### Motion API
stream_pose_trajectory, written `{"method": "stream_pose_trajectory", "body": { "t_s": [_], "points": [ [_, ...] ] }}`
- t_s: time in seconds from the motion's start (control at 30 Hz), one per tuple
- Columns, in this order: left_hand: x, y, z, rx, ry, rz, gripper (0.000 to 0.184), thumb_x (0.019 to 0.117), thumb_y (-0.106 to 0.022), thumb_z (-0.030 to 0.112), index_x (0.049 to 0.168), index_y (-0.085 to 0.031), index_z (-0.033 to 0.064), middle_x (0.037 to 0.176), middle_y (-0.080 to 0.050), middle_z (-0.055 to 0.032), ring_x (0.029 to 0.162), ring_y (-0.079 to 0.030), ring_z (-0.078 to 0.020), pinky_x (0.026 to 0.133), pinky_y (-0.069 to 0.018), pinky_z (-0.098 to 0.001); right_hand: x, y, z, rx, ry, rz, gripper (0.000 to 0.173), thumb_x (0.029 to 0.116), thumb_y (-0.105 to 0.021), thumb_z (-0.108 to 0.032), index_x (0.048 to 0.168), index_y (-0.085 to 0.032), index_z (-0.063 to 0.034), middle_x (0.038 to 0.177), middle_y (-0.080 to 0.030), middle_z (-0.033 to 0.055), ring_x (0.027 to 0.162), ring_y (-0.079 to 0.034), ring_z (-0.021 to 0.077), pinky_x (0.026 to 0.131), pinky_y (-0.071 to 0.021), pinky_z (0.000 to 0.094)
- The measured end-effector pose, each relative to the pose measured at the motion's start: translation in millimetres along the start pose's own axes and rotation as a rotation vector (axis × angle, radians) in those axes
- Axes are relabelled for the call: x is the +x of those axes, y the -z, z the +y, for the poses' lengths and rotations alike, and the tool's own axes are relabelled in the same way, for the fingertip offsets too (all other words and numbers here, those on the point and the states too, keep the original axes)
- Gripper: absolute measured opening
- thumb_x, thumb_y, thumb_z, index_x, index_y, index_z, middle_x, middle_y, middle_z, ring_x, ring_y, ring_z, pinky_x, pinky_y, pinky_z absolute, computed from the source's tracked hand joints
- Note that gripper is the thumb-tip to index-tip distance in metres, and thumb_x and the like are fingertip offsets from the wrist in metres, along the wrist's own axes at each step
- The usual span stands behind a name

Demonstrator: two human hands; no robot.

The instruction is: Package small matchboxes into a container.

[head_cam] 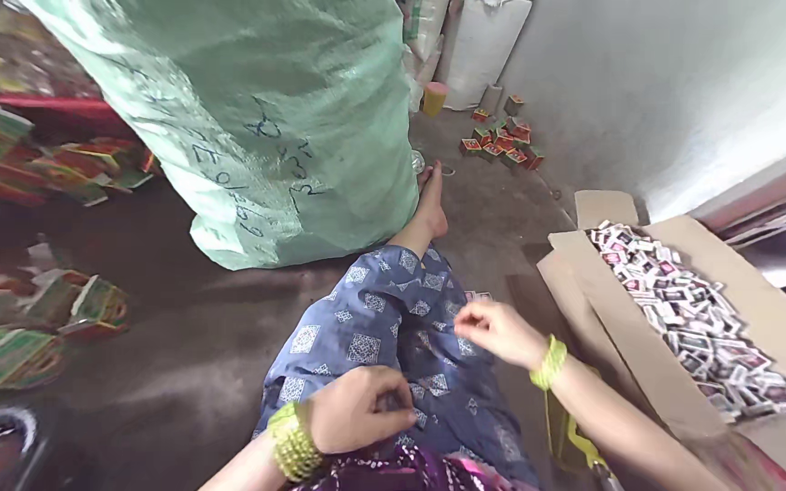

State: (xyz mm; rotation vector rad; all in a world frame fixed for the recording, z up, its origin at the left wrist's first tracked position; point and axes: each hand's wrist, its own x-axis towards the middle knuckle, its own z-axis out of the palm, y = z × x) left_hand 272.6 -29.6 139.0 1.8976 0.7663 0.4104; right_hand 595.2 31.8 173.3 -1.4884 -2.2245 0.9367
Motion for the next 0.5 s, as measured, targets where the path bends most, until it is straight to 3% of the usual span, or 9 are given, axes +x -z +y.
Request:
{"method": "stream_pose_trajectory", "body": {
  "t_s": [0.07, 0.13, 0.2, 0.23, 0.3, 0.37, 0.43, 0.5],
  "points": [
    [-31.2, 20.3, 4.8, 0.160, 0.160, -0.247, 0.050, 0.0925, -0.066, 0.059, 0.106, -0.075, 0.0120, 0.099, -0.073, -0.0075, 0.092, -0.070, -0.0233, 0.086, -0.0569, -0.0525, -44.0, -27.5, -13.9, 0.029, 0.130, -0.129, 0.040, 0.0985, -0.066, -0.044, 0.085, -0.074, -0.0080, 0.087, -0.070, 0.0048, 0.085, -0.067, 0.0131, 0.079, -0.0560, 0.0348],
    [-56.0, 27.3, 9.5, 0.190, 0.228, -0.389, 0.057, 0.0906, -0.063, 0.066, 0.104, -0.076, 0.0126, 0.100, -0.073, -0.0088, 0.096, -0.070, -0.0273, 0.088, -0.0547, -0.0595, -76.3, -40.2, -30.5, 0.095, 0.211, -0.303, 0.051, 0.1005, -0.060, -0.051, 0.077, -0.069, -0.0066, 0.077, -0.066, 0.0051, 0.077, -0.064, 0.0146, 0.070, -0.0532, 0.0360],
    [-75.0, 27.1, 20.0, 0.169, 0.108, -0.360, 0.050, 0.0960, -0.062, 0.057, 0.105, -0.075, 0.0102, 0.101, -0.073, -0.0082, 0.097, -0.070, -0.0247, 0.087, -0.0561, -0.0545, -95.8, -41.1, -48.9, 0.166, 0.261, -0.450, 0.047, 0.0987, -0.064, -0.047, 0.079, -0.068, -0.0049, 0.080, -0.066, 0.0073, 0.079, -0.064, 0.0173, 0.071, -0.0523, 0.0384],
    [-81.6, 22.6, 23.2, 0.157, -0.029, -0.271, 0.041, 0.0989, -0.062, 0.049, 0.101, -0.075, 0.0102, 0.098, -0.072, -0.0052, 0.094, -0.070, -0.0188, 0.083, -0.0582, -0.0457, -103.9, -40.6, -55.8, 0.206, 0.307, -0.451, 0.040, 0.0968, -0.068, -0.042, 0.081, -0.069, -0.0047, 0.082, -0.066, 0.0072, 0.080, -0.064, 0.0164, 0.071, -0.0530, 0.0362],
    [-86.9, 15.5, 36.7, 0.009, -0.282, -0.120, 0.029, 0.1014, -0.064, 0.034, 0.093, -0.073, 0.0077, 0.098, -0.071, -0.0019, 0.097, -0.066, -0.0090, 0.086, -0.0563, -0.0286, -116.9, -39.9, -66.3, 0.316, 0.436, -0.362, 0.027, 0.0937, -0.073, -0.028, 0.080, -0.070, -0.0047, 0.086, -0.068, 0.0064, 0.084, -0.065, 0.0125, 0.073, -0.0547, 0.0286],
    [-89.6, 14.1, 61.2, -0.253, -0.420, -0.079, 0.023, 0.1016, -0.062, 0.024, 0.088, -0.066, 0.0055, 0.098, -0.069, -0.0035, 0.101, -0.064, -0.0095, 0.088, -0.0544, -0.0273, -126.0, -33.3, -79.3, 0.473, 0.524, -0.271, 0.022, 0.0958, -0.069, -0.024, 0.082, -0.067, -0.0070, 0.091, -0.069, 0.0045, 0.093, -0.065, 0.0107, 0.081, -0.0548, 0.0262],
    [-93.7, 9.8, 86.8, -0.526, -0.513, -0.095, 0.025, 0.1037, -0.058, 0.030, 0.088, -0.060, 0.0106, 0.097, -0.067, 0.0004, 0.100, -0.063, -0.0085, 0.087, -0.0527, -0.0285, -137.0, -23.0, -98.5, 0.729, 0.560, -0.216, 0.022, 0.1011, -0.063, -0.030, 0.087, -0.062, -0.0129, 0.093, -0.066, -0.0007, 0.098, -0.063, 0.0095, 0.088, -0.0530, 0.0283],
    [-94.4, -1.9, 117.5, -0.788, -0.582, -0.100, 0.028, 0.1011, -0.059, 0.036, 0.088, -0.062, 0.0122, 0.097, -0.068, 0.0048, 0.098, -0.063, -0.0044, 0.086, -0.0515, -0.0253, -152.3, -26.6, -117.4, 1.121, 0.625, -0.107, 0.021, 0.1007, -0.062, -0.029, 0.087, -0.064, -0.0145, 0.090, -0.068, -0.0024, 0.092, -0.067, 0.0099, 0.085, -0.0555, 0.0293]
  ]
}}
